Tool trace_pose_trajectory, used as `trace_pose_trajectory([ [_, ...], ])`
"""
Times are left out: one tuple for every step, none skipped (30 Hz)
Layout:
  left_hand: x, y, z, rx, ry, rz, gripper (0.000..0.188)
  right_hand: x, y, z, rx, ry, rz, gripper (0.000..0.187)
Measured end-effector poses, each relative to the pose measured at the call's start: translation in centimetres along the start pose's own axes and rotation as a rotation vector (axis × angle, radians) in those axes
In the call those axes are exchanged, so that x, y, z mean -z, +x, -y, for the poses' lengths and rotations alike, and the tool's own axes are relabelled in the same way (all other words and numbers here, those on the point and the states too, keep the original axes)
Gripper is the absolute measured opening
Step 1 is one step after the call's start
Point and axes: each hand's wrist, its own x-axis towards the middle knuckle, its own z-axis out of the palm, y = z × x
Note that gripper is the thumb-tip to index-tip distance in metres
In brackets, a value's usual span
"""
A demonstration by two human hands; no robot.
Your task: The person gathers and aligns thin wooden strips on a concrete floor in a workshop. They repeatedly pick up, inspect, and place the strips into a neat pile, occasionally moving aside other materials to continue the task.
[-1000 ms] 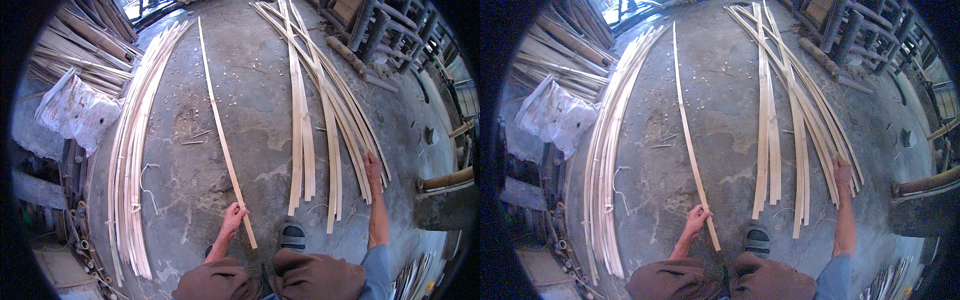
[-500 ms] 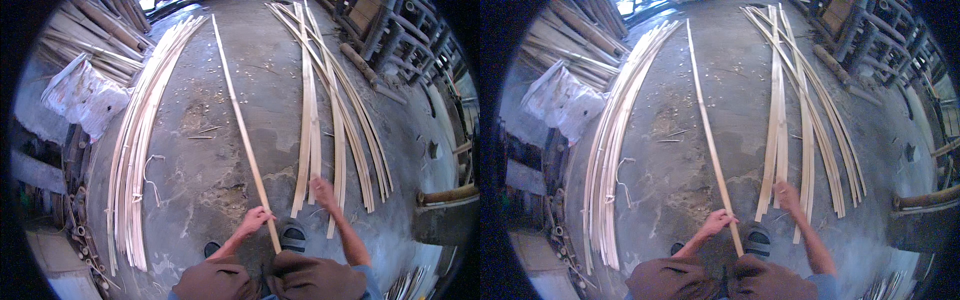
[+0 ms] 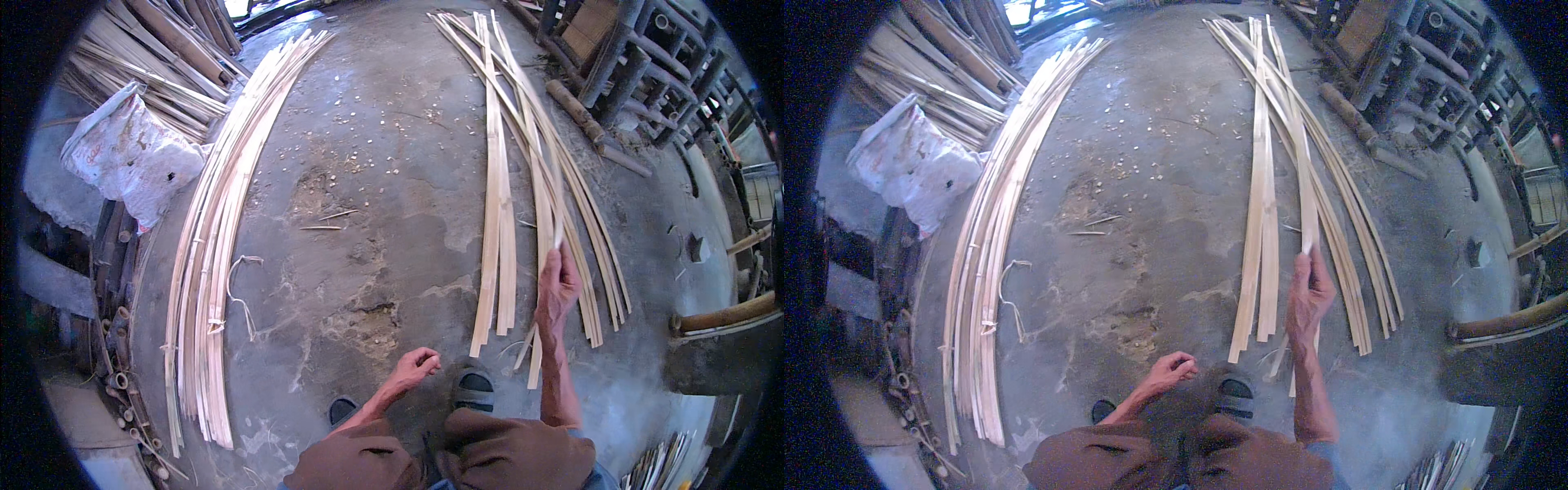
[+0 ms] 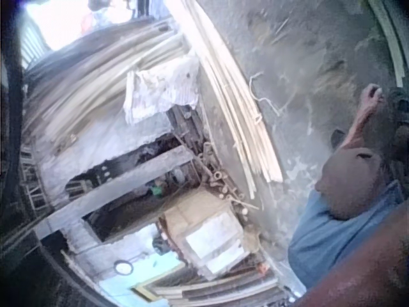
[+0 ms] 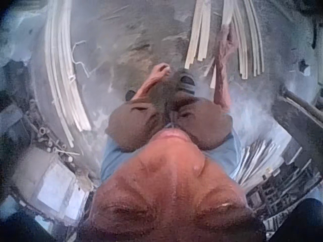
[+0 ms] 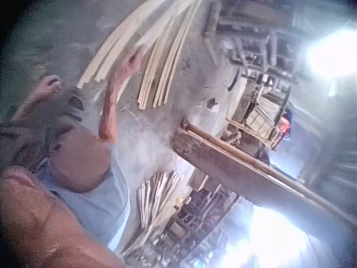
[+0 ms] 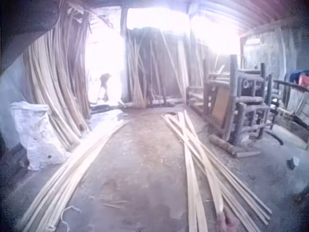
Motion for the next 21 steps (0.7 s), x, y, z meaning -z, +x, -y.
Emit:
trace_pose_trajectory([
  [0.1, 0.4, 0.7, -0.002, -0.011, -0.008, 0.028, 0.9, 0.5, 0.2, 0.055, -0.043, -0.014, 0.040],
  [0.0, 0.7, 0.7, -0.008, -0.022, 0.001, 0.028, 1.8, 1.0, 0.4, 0.114, -0.093, -0.032, 0.040],
  [0.2, 0.5, 0.6, -0.007, -0.028, -0.003, 0.028, 2.4, 0.9, 0.8, 0.124, -0.149, -0.020, 0.042],
  [0.3, 0.3, 0.4, -0.007, -0.035, -0.011, 0.027, 2.6, 0.6, 0.9, 0.112, -0.181, -0.007, 0.042],
  [0.3, 0.1, 0.3, -0.017, -0.022, -0.019, 0.028, 2.8, 0.5, 1.0, 0.103, -0.213, 0.009, 0.043],
  [0.1, -0.1, -0.5, -0.029, -0.005, -0.019, 0.028, 3.0, 0.3, 0.7, 0.073, -0.224, 0.014, 0.043],
  [0.2, -0.2, -0.8, -0.037, 0.013, -0.021, 0.028, 3.1, 0.0, 0.1, 0.040, -0.234, 0.020, 0.043],
  [0.2, -0.1, -0.7, -0.032, 0.015, -0.022, 0.028, 3.9, 0.4, -2.5, 0.055, -0.305, 0.028, 0.042],
  [0.5, -0.2, -0.4, -0.028, 0.021, -0.032, 0.028, 3.6, 0.2, -3.4, 0.043, -0.313, 0.030, 0.042],
  [0.8, -0.2, -0.3, -0.024, 0.027, -0.042, 0.028, 3.4, 0.1, -4.1, 0.032, -0.323, 0.032, 0.042],
  [1.0, -0.3, 0.0, -0.028, 0.010, -0.053, 0.028, 3.3, 0.1, -4.8, 0.021, -0.334, 0.032, 0.042],
  [1.4, -0.5, 0.7, -0.027, -0.006, -0.070, 0.028, 3.2, 0.2, -5.5, 0.023, -0.340, 0.037, 0.042],
  [1.6, -0.6, 0.8, -0.030, -0.021, -0.075, 0.028, 3.5, 0.5, -6.6, 0.047, -0.378, 0.025, 0.042],
  [1.8, -0.8, 0.8, -0.028, -0.028, -0.083, 0.027, 3.9, 0.8, -7.8, 0.070, -0.415, 0.011, 0.042],
  [1.8, -1.0, 0.6, -0.024, -0.036, -0.085, 0.026, 4.6, 1.0, -8.9, 0.093, -0.458, -0.005, 0.042],
  [2.0, -1.2, 0.5, -0.025, -0.047, -0.092, 0.026, 5.0, 1.1, -9.4, 0.044, -0.504, 0.007, 0.041],
  [2.2, -1.3, 0.7, -0.015, -0.051, -0.103, 0.026, 5.5, 1.3, -10.0, -0.005, -0.549, 0.017, 0.041],
  [2.3, -1.5, 1.1, -0.001, -0.057, -0.114, 0.026, 5.8, 1.3, -10.2, -0.058, -0.595, 0.030, 0.040],
  [2.5, -1.6, 1.4, 0.013, -0.062, -0.125, 0.026, 6.1, 1.3, -10.5, -0.115, -0.628, 0.042, 0.039],
  [2.6, -1.6, 1.7, 0.020, -0.061, -0.125, 0.026, 6.4, 1.2, -10.7, -0.172, -0.661, 0.053, 0.039],
  [2.6, -1.7, 1.8, 0.026, -0.061, -0.123, 0.026, 6.7, 1.3, -10.8, -0.228, -0.694, 0.064, 0.038],
])
